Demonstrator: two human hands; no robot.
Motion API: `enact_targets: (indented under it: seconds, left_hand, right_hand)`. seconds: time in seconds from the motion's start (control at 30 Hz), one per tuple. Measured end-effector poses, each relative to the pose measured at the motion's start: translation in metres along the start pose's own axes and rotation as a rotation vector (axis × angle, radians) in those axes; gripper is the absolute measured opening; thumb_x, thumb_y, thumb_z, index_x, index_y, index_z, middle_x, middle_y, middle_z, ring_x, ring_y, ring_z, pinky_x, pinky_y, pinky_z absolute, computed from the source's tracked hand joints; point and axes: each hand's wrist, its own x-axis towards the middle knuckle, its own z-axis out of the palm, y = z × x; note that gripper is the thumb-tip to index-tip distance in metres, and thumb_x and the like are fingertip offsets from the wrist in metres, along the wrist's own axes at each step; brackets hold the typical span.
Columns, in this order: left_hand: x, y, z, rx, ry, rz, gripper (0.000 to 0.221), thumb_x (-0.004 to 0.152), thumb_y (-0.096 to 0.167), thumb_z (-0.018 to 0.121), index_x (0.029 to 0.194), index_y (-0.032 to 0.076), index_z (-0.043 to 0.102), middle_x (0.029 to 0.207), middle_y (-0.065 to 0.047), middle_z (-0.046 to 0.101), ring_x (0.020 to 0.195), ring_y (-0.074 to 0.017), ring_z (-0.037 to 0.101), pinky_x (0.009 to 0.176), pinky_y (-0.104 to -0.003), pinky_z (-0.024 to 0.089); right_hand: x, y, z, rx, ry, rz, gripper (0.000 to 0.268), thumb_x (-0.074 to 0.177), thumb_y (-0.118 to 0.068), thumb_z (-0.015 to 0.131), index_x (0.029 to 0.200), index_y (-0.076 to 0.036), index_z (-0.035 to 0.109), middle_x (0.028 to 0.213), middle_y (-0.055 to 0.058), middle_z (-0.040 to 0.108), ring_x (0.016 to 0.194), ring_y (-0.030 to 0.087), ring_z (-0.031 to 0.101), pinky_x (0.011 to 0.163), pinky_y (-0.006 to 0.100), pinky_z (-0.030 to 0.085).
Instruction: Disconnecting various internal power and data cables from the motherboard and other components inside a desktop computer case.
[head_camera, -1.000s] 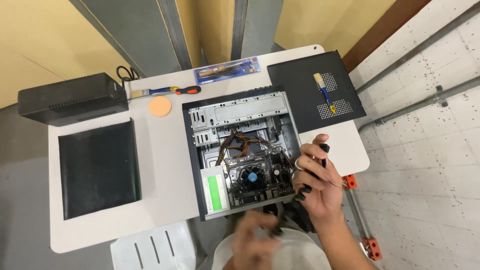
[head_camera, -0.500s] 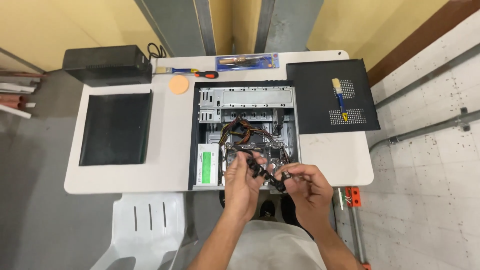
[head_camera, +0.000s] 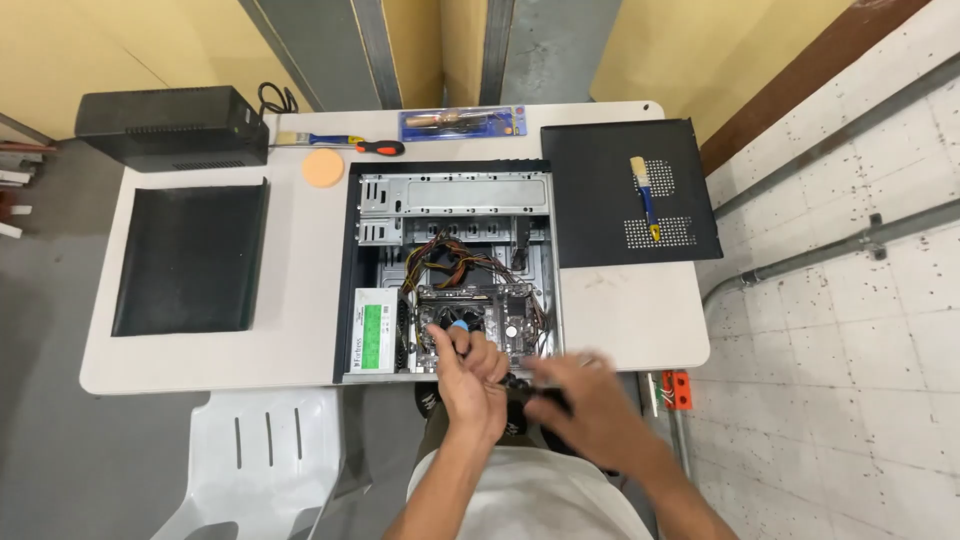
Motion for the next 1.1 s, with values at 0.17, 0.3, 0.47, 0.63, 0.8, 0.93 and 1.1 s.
enact_targets:
  seconds: [0.17,0.3,0.47,0.63,0.8,0.93,1.1]
  left_hand:
    - [0.034,0.035,-0.002,-0.008,0.008,-0.066,0.052,0.089,0.062,0.034,0.061,0.017,0.029,0.052,0.007,0.012,0.044,-0.0076,0.006,0.039,-0.025,0.007]
    - [0.058,0.090,-0.016,-0.054,0.061,0.039,0.045,0.092,0.049,0.044,0.064,0.017,0.033,0.054,0.007,0.014,0.043,-0.0063,0.009,0.037,-0.021,0.011]
    - [0.090,0.160,-0.046,-0.195,0.136,0.069,0.035,0.089,0.044,0.053,0.071,0.018,0.040,0.054,0.008,0.016,0.043,-0.0043,0.013,0.035,-0.017,0.013]
    - [0.141,0.244,-0.106,-0.208,-0.031,0.148,0.028,0.088,0.041,0.057,0.074,0.019,0.048,0.058,0.009,0.024,0.042,-0.0029,0.012,0.031,-0.017,0.010]
    - [0.176,0.327,-0.124,-0.190,0.053,0.197,0.024,0.091,0.036,0.054,0.077,0.019,0.048,0.059,0.008,0.026,0.042,-0.0036,0.012,0.033,-0.018,0.011]
    - [0.174,0.328,-0.103,0.163,0.146,0.102,0.058,0.087,0.046,0.055,0.132,0.013,0.038,0.144,-0.007,0.039,0.131,-0.0268,0.040,0.097,-0.046,0.042]
    - [0.194,0.301,-0.134,0.364,0.095,0.053,0.050,0.092,0.005,0.047,0.138,0.004,0.027,0.116,-0.017,0.058,0.101,-0.0297,0.060,0.086,-0.047,0.051]
  right_hand:
    - [-0.003,0.004,0.030,0.282,-0.263,0.028,0.026,0.097,-0.033,0.040,0.084,-0.011,0.044,0.054,0.002,0.041,0.045,0.015,0.042,0.049,0.033,0.028]
    - [0.013,-0.014,0.040,0.996,-0.536,0.318,0.025,0.100,-0.028,0.038,0.092,-0.005,0.045,0.062,0.001,0.024,0.046,0.010,0.015,0.042,0.026,0.019]
    - [0.053,-0.035,0.060,0.982,-0.610,0.240,0.022,0.100,-0.025,0.039,0.093,-0.006,0.049,0.060,0.003,0.033,0.043,0.011,0.018,0.042,0.027,0.022]
    - [0.107,-0.074,0.104,0.950,-0.773,0.254,0.026,0.102,-0.024,0.037,0.083,-0.007,0.043,0.061,0.003,0.026,0.045,0.012,0.013,0.043,0.029,0.019]
    - [0.167,-0.139,0.154,0.959,-0.652,0.241,0.029,0.100,-0.023,0.034,0.084,-0.002,0.046,0.056,0.000,0.028,0.044,0.010,0.022,0.044,0.025,0.022]
    - [0.232,-0.155,0.223,0.823,-0.357,0.135,0.024,0.097,-0.011,0.034,0.089,0.002,0.053,0.052,0.005,0.048,0.043,0.013,0.050,0.038,0.023,0.043]
    - [0.279,-0.149,0.272,0.700,-0.216,0.168,0.021,0.096,-0.012,0.041,0.091,0.003,0.056,0.056,0.011,0.055,0.050,0.018,0.058,0.041,0.028,0.050]
